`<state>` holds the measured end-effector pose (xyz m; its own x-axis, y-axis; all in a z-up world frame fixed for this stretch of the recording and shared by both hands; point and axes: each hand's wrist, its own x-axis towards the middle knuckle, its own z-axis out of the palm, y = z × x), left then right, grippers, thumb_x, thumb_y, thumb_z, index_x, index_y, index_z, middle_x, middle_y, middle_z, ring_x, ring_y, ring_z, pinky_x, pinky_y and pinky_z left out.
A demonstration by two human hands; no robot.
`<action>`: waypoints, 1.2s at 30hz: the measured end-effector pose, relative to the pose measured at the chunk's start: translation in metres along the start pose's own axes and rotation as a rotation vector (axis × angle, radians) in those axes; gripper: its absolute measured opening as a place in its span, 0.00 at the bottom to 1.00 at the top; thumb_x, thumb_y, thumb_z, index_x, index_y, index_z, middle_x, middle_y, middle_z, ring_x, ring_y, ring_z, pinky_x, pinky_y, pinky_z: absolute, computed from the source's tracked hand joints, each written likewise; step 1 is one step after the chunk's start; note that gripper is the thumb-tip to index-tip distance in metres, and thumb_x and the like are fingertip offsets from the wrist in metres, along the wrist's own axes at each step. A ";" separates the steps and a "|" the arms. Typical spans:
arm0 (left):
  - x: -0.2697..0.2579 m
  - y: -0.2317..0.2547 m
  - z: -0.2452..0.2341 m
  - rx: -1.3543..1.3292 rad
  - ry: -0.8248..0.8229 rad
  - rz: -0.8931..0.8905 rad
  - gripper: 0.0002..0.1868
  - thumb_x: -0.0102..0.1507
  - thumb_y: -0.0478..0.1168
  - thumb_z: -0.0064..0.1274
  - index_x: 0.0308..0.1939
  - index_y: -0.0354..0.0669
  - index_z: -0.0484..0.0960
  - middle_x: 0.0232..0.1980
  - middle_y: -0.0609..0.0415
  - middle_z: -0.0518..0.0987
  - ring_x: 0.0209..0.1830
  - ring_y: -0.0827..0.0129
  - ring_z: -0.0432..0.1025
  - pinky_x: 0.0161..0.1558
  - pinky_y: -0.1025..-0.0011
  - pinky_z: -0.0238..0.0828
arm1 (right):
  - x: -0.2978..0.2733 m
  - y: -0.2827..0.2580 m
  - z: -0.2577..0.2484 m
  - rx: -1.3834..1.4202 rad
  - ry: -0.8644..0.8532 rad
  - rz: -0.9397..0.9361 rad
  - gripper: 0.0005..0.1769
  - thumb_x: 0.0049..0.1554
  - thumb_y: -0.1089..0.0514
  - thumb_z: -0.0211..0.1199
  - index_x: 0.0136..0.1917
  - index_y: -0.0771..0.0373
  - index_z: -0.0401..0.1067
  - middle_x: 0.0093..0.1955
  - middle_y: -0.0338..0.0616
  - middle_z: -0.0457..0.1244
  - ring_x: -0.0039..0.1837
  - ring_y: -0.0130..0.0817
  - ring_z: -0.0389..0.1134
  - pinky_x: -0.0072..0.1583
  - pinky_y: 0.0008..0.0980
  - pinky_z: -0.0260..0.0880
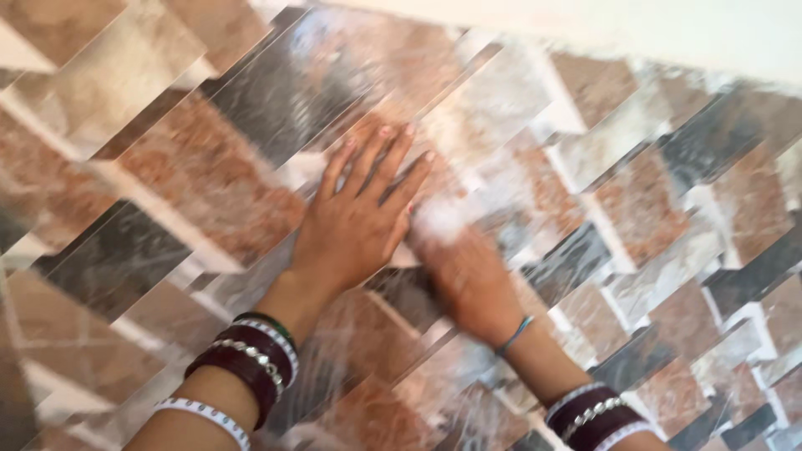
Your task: The person scrubs a patterned tiled floor using a small brush held in the right hand while the left hand stabilizes the surface. The scrubbing action is continuous and repetitive across the floor area.
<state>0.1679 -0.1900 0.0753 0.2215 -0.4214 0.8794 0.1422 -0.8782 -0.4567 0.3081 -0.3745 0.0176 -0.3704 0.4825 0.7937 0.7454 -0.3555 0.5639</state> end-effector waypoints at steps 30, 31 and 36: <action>0.180 0.096 0.091 0.389 0.019 0.077 0.32 0.68 0.54 0.34 0.77 0.58 0.64 0.81 0.54 0.61 0.81 0.70 0.53 0.79 0.61 0.45 | -0.104 0.213 -0.064 -0.057 -0.032 0.105 0.29 0.63 0.62 0.51 0.78 0.62 0.60 0.66 0.54 0.64 0.70 0.51 0.66 0.78 0.55 0.61; 0.182 0.100 0.091 0.320 0.033 0.059 0.32 0.69 0.54 0.34 0.78 0.57 0.63 0.81 0.53 0.61 0.81 0.69 0.53 0.80 0.60 0.43 | -0.115 0.233 -0.069 -0.151 0.037 0.180 0.31 0.61 0.61 0.52 0.77 0.65 0.60 0.67 0.57 0.63 0.70 0.53 0.65 0.76 0.55 0.60; 0.181 0.103 0.088 0.056 0.072 0.064 0.29 0.72 0.50 0.32 0.78 0.52 0.63 0.83 0.51 0.57 0.83 0.66 0.49 0.80 0.57 0.38 | -0.200 0.319 -0.112 -0.416 0.305 0.586 0.27 0.69 0.58 0.47 0.77 0.74 0.59 0.77 0.67 0.55 0.79 0.62 0.53 0.78 0.53 0.48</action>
<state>0.3075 -0.3363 0.1754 0.1620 -0.4935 0.8545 0.1840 -0.8356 -0.5175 0.5580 -0.6737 0.0641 -0.1608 -0.0967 0.9822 0.6194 -0.7847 0.0242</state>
